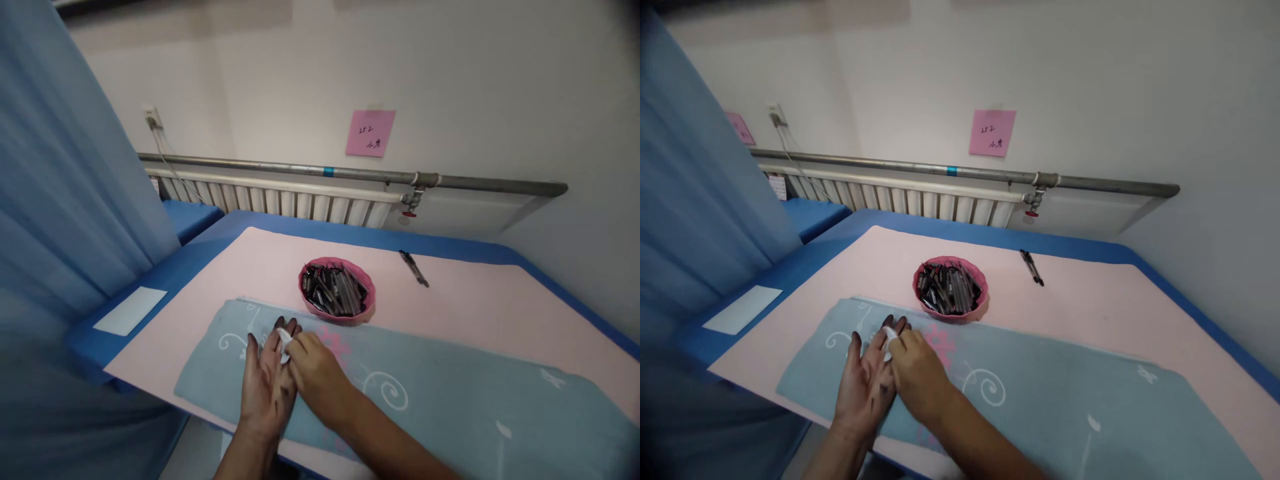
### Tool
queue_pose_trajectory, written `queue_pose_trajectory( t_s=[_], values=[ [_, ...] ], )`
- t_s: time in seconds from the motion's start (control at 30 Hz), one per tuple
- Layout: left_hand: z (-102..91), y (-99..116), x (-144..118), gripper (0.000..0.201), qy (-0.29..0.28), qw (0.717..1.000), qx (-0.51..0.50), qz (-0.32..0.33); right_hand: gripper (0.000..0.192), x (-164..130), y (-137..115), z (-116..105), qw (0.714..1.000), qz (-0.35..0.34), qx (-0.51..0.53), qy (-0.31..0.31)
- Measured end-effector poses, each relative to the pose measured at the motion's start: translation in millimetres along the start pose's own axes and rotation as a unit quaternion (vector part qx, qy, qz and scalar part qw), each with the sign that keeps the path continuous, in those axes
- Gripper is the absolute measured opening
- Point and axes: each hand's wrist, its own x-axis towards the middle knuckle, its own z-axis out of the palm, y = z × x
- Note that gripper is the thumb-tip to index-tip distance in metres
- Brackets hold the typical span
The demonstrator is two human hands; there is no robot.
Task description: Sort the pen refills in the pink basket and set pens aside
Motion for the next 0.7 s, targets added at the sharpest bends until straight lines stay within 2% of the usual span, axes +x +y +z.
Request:
queue_pose_trajectory(
  t_s=[0.1, 0.23, 0.3, 0.43, 0.53, 0.63, 0.7],
  values=[
    [6.9, -2.2, -6.7, 0.047, 0.017, 0.999, 0.033, 0.003, 0.017, 9.3, 9.5, -1.4, 0.998, 0.038, -0.052, -0.007],
    [7.1, -10.1, -11.5, 0.049, 0.016, 0.990, 0.104, 0.095, 0.022, -5.4, 1.3, -2.0, 0.995, 0.086, -0.050, -0.007],
    [4.3, -13.5, -12.6, 0.048, 0.010, 0.983, 0.141, 0.114, 0.025, -14.9, -3.8, 0.1, 0.996, 0.084, -0.024, -0.002],
    [0.6, -15.4, -13.0, 0.048, -0.005, 0.982, 0.170, 0.084, 0.025, -14.3, 0.6, 2.7, 0.998, 0.057, -0.002, -0.010],
    [1.6, -14.9, -13.2, 0.049, 0.000, 0.985, 0.158, 0.072, 0.024, -2.1, 13.6, -2.3, 0.995, 0.094, 0.002, -0.021],
    [3.8, -14.9, -14.7, 0.049, 0.016, 0.990, 0.122, 0.072, 0.021, 5.0, 19.6, -10.6, 0.989, 0.144, 0.028, 0.023],
    [5.2, -14.3, -15.9, 0.044, 0.049, 0.992, 0.106, 0.053, 0.020, 5.8, 15.1, -13.1, 0.986, 0.132, 0.072, 0.067]
  ],
)
